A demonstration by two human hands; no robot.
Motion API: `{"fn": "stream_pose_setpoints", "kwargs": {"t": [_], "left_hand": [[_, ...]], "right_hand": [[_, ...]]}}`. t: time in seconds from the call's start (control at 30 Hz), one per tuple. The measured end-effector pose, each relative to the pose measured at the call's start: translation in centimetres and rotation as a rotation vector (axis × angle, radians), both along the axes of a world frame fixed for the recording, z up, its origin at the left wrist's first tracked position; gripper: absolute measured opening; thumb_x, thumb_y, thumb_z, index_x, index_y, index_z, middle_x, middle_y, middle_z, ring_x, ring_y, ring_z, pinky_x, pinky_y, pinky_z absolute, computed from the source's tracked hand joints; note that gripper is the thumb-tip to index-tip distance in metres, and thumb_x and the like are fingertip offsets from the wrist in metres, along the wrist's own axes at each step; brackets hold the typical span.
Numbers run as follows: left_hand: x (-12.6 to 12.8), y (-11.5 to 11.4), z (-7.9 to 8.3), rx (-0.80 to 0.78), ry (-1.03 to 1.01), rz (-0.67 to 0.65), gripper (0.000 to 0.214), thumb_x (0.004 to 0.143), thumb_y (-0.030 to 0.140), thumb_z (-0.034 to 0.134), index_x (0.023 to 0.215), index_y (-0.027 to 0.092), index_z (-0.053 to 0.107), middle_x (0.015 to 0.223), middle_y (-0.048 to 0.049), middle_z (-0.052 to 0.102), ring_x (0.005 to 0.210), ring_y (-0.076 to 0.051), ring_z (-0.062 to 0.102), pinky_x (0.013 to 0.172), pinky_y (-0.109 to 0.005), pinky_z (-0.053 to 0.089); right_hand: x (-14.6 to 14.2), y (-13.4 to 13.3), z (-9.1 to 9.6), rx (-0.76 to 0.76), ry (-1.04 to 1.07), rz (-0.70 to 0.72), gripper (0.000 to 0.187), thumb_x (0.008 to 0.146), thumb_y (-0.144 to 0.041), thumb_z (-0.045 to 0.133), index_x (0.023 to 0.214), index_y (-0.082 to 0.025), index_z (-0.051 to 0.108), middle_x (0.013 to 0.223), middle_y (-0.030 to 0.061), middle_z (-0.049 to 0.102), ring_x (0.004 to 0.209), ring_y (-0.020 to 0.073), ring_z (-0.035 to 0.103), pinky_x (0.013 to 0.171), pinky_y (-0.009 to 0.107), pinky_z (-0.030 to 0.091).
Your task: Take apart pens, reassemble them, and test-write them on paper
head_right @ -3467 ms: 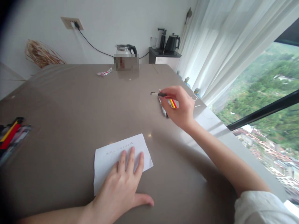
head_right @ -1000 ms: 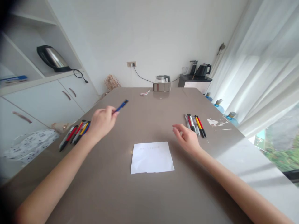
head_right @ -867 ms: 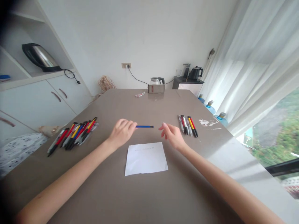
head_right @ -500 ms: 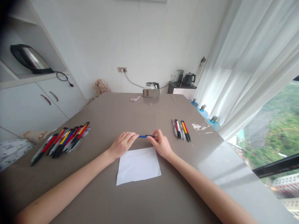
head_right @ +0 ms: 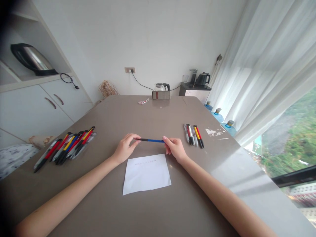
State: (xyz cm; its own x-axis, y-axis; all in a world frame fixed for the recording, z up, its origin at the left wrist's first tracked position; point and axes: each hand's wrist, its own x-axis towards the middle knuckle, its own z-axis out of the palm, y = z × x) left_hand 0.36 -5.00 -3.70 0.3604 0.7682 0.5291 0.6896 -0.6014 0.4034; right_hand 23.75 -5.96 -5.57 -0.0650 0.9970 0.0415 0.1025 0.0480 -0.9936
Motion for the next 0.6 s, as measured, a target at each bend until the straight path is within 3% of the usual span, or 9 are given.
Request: {"fn": "stream_pose_setpoints", "kwargs": {"t": [0.23, 0.6], "left_hand": [[-0.1, 0.3, -0.3, -0.115, -0.109, -0.069, 0.02, 0.086, 0.026, 0.034, 0.093, 0.017, 0.051, 0.09, -0.0048, 0.057, 0.085, -0.013, 0.052, 0.078, -0.028, 0.041], [-0.4, 0.5, -0.8, -0.049, -0.007, -0.229, 0.021, 0.086, 0.023, 0.032, 0.072, 0.017, 0.046, 0.068, -0.0013, 0.045, 0.069, -0.014, 0.041, 0.07, -0.028, 0.036]], "right_hand": [[0.0, -0.1, 0.3, -0.029, 0.074, 0.003, 0.045, 0.074, -0.053, 0.047, 0.048, -0.016, 0.046, 0.032, -0.0013, 0.045, 0.029, 0.0066, 0.037, 0.033, 0.02, 0.023], [0.1, 0.1, 0.3, -0.045, 0.064, -0.002, 0.045, 0.073, -0.053, 0.048, 0.046, -0.017, 0.045, 0.029, -0.0024, 0.043, 0.028, 0.0064, 0.035, 0.034, 0.02, 0.023]]}}
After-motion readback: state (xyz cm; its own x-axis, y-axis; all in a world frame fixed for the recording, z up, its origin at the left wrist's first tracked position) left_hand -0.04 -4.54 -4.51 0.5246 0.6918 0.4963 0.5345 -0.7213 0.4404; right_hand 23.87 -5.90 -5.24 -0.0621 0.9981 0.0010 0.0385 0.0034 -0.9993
